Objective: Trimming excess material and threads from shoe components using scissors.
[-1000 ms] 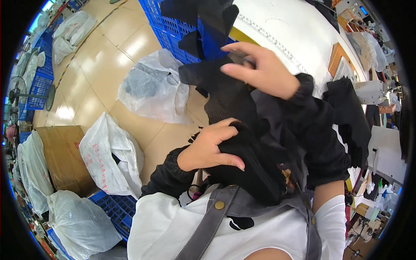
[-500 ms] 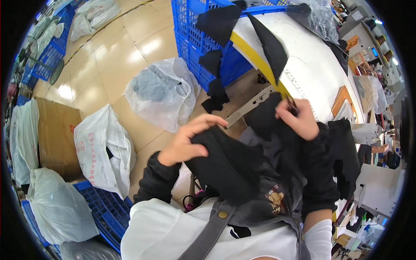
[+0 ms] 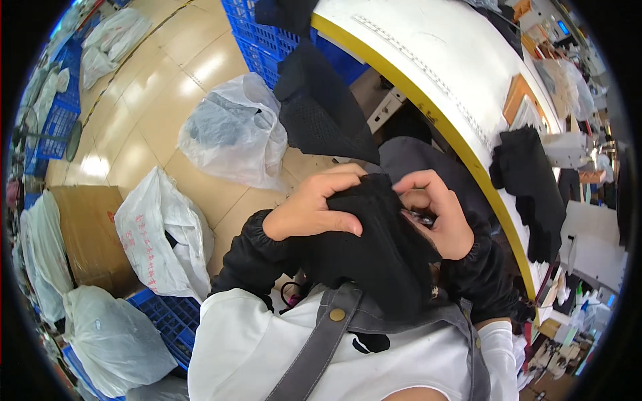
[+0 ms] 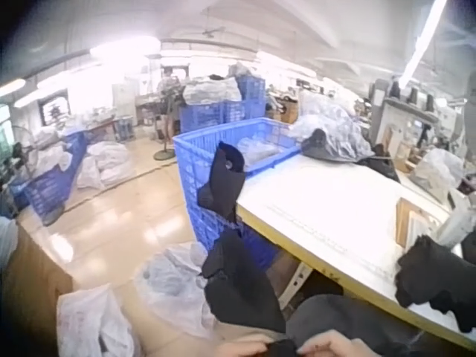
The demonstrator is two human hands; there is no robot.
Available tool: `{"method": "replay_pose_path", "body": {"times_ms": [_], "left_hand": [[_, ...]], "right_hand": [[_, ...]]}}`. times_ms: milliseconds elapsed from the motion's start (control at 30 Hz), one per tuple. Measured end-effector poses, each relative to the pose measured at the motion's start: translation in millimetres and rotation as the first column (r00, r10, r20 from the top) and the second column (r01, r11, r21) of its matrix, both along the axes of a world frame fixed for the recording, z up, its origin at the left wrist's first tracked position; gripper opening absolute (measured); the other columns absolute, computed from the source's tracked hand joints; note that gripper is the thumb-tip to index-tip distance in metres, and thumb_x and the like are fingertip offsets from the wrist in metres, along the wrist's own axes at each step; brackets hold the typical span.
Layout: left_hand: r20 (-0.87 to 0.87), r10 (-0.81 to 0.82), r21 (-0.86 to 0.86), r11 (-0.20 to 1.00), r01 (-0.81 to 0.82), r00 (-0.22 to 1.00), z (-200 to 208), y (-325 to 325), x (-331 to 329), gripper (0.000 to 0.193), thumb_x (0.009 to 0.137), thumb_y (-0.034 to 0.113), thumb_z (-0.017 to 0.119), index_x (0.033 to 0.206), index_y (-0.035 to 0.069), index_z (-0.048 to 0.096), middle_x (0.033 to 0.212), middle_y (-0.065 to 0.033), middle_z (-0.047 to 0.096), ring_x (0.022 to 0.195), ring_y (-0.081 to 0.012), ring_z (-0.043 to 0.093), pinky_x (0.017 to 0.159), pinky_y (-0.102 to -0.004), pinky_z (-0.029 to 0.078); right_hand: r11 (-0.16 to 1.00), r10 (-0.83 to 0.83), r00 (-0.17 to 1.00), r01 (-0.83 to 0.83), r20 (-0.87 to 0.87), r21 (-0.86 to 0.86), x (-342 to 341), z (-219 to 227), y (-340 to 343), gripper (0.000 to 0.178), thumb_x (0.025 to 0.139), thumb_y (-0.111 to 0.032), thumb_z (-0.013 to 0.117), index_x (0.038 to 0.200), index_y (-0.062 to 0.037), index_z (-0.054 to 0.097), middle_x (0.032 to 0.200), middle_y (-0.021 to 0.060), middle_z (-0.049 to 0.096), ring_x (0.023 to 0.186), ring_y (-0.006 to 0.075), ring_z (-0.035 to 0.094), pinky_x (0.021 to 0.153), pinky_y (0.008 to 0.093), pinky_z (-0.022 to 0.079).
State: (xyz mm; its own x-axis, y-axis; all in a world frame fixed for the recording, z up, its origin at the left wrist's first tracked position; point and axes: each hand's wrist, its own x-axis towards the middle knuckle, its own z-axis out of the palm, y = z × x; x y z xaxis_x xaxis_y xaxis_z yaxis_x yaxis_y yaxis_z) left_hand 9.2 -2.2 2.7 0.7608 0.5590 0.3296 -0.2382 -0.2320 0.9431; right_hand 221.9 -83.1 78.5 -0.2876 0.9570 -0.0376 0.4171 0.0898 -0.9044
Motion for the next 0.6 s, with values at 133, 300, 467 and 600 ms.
{"method": "replay_pose_path", "body": {"times_ms": [133, 300, 467, 600], "left_hand": [[-0.116, -0.008, -0.016, 1.0, 0.006, 0.993, 7, -4, -4, 0.052, 0.066, 0.036, 0.078, 0.096, -0.001, 0.057, 0.097, -0.0098, 0.054, 0.09, -0.0222, 0.053, 0.078, -0.0303, 0.041], [-0.116, 0.038, -0.284, 0.956, -0.07, 0.993, 11, -21, 2, 0.053, 0.064, 0.038, 0.079, 0.092, -0.001, 0.057, 0.099, -0.0099, 0.054, 0.088, -0.0217, 0.053, 0.076, -0.0297, 0.041], [-0.249, 0.06, 0.09, 0.995, -0.039, 0.967, 8, -14, -8, 0.055, 0.058, 0.041, 0.081, 0.084, 0.0, 0.056, 0.115, -0.0156, 0.048, 0.09, -0.0242, 0.053, 0.078, -0.0316, 0.044], [0.085, 0.273, 0.289, 0.914, -0.286, 0.958, 10, -16, -6, 0.059, 0.054, 0.043, 0.081, 0.08, -0.002, 0.053, 0.132, -0.0278, 0.031, 0.104, -0.0353, 0.049, 0.083, -0.0408, 0.044]], "right_hand": [[0.998, -0.038, 0.999, 0.037, -0.02, -0.042, -5, 1, -9, 0.049, 0.071, 0.011, 0.062, 0.113, -0.0037, 0.042, 0.081, 0.0102, 0.063, 0.077, 0.0191, 0.064, 0.07, 0.0241, 0.046], [0.992, 0.055, 0.998, -0.059, 0.04, 0.11, -5, 3, -16, 0.047, 0.07, 0.011, 0.062, 0.111, -0.0027, 0.042, 0.083, 0.0127, 0.064, 0.082, 0.0198, 0.065, 0.072, 0.0236, 0.046], [0.998, 0.01, 0.991, -0.018, -0.131, -0.061, -5, -9, -14, 0.041, 0.073, 0.009, 0.061, 0.108, -0.0016, 0.043, 0.087, 0.0132, 0.064, 0.086, 0.0173, 0.065, 0.076, 0.0238, 0.046], [0.988, -0.015, 0.981, -0.016, -0.196, -0.154, -2, -13, -2, 0.025, 0.08, 0.007, 0.058, 0.101, -0.0004, 0.047, 0.088, 0.007, 0.065, 0.093, 0.0105, 0.06, 0.082, 0.0236, 0.043]]}}
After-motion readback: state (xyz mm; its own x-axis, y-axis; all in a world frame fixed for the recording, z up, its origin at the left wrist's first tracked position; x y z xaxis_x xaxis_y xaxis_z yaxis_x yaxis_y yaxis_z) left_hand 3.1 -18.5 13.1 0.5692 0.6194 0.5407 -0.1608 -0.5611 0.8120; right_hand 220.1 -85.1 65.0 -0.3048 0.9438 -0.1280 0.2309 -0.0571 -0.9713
